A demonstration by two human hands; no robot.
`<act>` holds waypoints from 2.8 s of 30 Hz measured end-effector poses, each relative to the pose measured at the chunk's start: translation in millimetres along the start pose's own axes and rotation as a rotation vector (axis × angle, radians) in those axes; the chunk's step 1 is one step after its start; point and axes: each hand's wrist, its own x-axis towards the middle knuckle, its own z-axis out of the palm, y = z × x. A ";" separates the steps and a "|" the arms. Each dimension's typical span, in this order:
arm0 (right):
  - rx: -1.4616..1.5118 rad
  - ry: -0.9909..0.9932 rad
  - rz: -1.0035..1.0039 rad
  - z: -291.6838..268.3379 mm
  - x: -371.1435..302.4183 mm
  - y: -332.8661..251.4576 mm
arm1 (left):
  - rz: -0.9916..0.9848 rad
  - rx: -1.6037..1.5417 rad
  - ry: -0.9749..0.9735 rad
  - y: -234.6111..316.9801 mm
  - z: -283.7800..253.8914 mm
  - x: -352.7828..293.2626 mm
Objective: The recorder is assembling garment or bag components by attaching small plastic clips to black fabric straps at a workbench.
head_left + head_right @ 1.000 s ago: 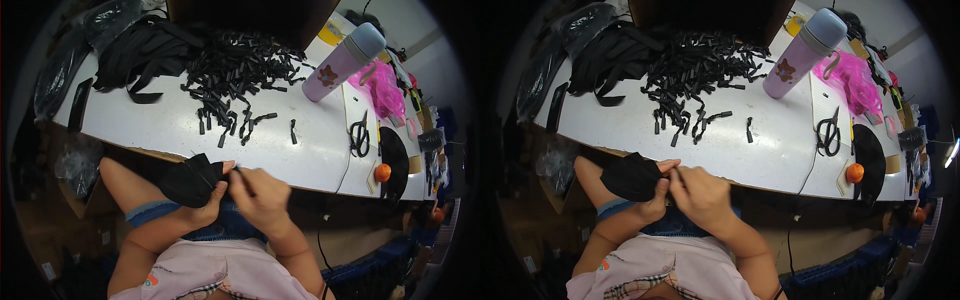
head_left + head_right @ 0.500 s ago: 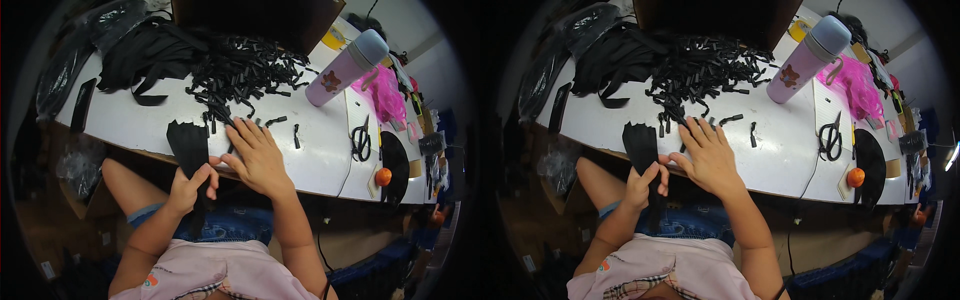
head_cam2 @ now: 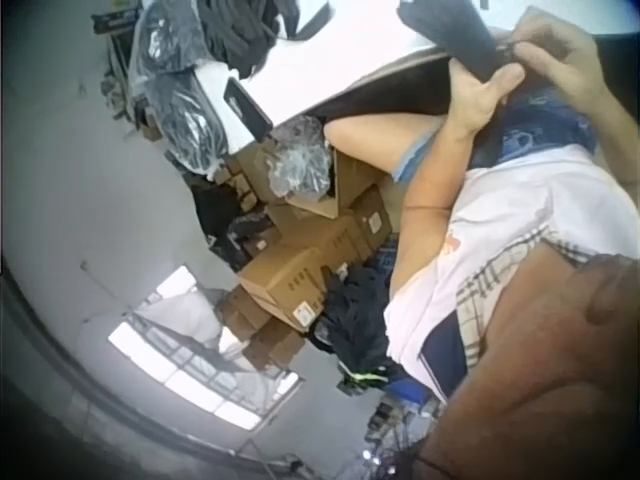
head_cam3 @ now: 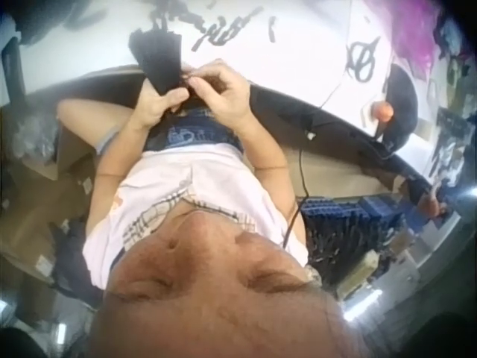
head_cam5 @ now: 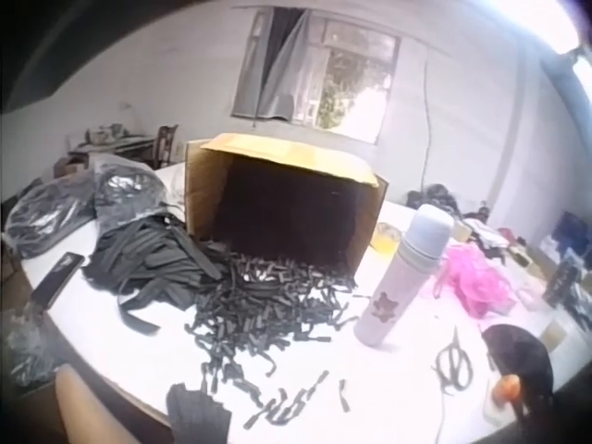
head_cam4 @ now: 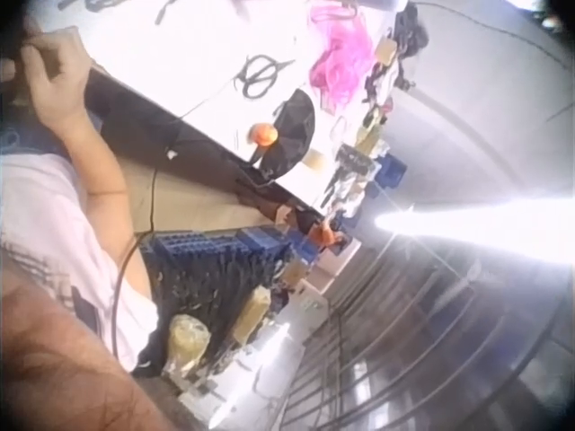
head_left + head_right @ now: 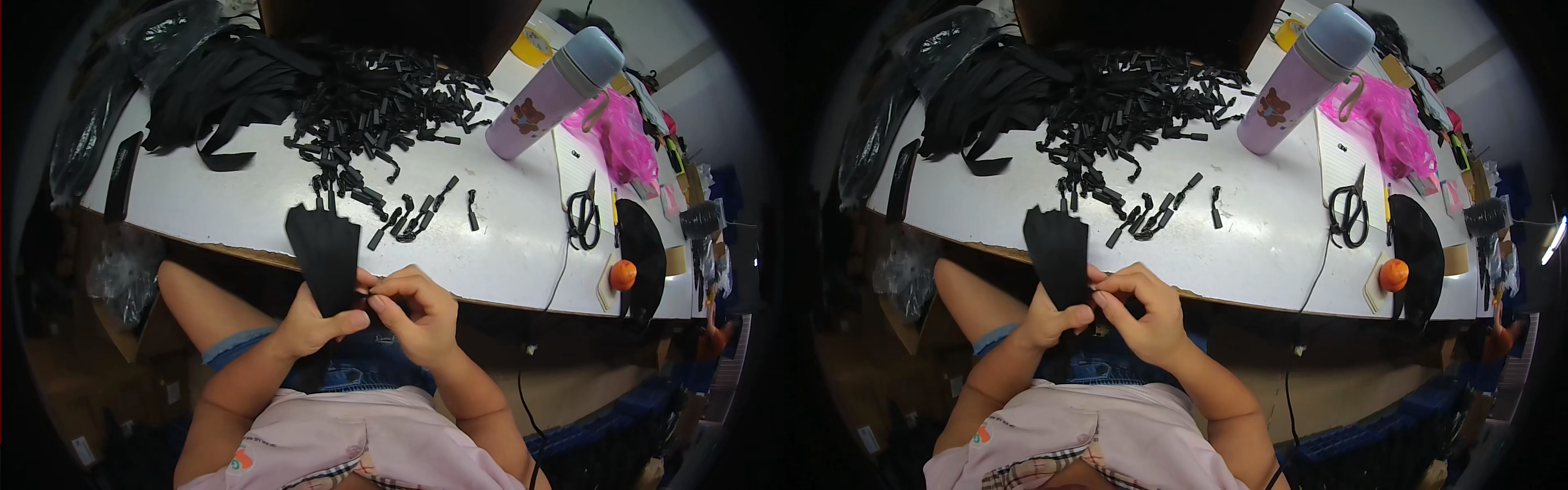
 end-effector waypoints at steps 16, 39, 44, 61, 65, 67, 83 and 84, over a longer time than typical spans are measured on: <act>0.513 -0.089 0.428 0.1 -9.0 14.4 | 0.566 0.677 0.062 -9.5 -0.3 -5.4; -0.040 -0.015 0.173 -14.6 10.4 1.9 | 0.148 0.245 0.244 -5.7 5.6 0.6; -0.368 -0.018 -0.272 -9.8 9.6 6.7 | 0.246 0.213 0.246 -8.9 7.8 3.5; -0.502 -0.090 -0.392 -12.5 9.3 5.3 | 0.276 0.273 0.229 -9.8 6.5 2.2; -0.178 0.087 -0.086 5.5 -3.0 8.0 | 0.279 0.063 0.297 -2.3 17.0 1.6; -0.042 0.161 0.016 12.6 -7.9 9.4 | 0.314 0.125 0.303 -3.3 16.7 1.0; 0.689 -0.051 0.510 -2.1 -0.3 9.4 | 0.216 0.054 0.182 1.8 11.7 -0.2; 0.707 -0.070 0.538 -2.7 0.2 9.2 | 0.215 0.053 0.182 2.2 11.2 -0.4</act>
